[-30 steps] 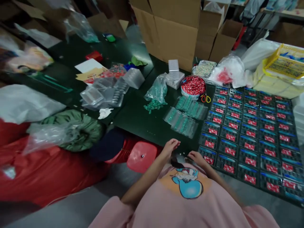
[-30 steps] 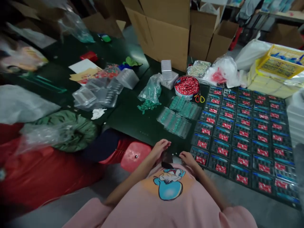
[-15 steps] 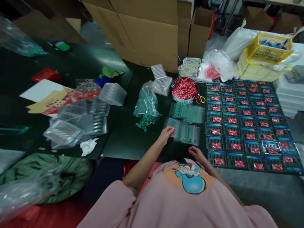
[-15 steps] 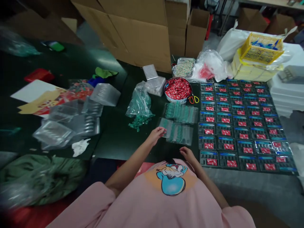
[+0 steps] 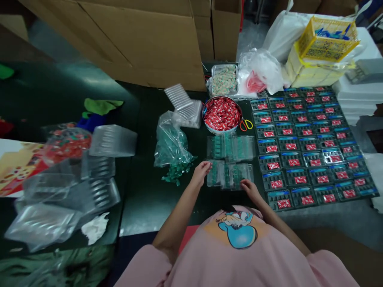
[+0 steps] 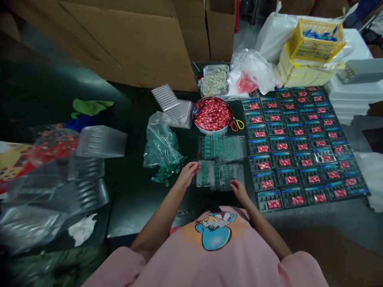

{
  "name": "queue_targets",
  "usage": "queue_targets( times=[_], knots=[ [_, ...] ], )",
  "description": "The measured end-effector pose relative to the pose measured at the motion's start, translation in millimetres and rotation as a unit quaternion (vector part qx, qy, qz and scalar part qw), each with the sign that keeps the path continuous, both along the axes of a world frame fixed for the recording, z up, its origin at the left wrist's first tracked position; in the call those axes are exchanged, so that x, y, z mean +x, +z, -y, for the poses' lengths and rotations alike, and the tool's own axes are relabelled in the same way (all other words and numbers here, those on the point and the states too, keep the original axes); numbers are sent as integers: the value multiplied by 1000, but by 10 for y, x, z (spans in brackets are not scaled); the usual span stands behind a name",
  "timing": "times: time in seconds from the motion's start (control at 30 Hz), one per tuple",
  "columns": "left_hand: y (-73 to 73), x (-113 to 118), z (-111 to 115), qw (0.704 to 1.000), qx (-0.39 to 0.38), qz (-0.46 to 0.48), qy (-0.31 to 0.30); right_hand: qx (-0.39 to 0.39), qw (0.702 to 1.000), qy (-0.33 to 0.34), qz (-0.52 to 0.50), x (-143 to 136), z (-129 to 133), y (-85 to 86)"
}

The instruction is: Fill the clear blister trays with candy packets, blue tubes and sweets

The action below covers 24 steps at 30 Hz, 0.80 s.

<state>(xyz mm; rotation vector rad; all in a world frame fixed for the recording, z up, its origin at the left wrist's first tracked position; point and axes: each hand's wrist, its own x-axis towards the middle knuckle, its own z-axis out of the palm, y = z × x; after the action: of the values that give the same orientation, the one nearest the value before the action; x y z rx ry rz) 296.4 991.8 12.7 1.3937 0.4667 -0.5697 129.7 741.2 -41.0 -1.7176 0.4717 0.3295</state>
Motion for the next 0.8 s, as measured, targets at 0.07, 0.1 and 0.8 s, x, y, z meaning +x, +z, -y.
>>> queue_targets(
  times=[0.07,0.1,0.8],
  knots=[
    [-26,45,-16,1000,1,3,1,4,1000,-6,-6,29,9,24],
    [-39,76,-27,1000,1,6,3,6,1000,-4,-10,47,17,37],
    [-926,778,-202,976,163,140,-17,13,969,-219,117,4811,938,394]
  ],
)
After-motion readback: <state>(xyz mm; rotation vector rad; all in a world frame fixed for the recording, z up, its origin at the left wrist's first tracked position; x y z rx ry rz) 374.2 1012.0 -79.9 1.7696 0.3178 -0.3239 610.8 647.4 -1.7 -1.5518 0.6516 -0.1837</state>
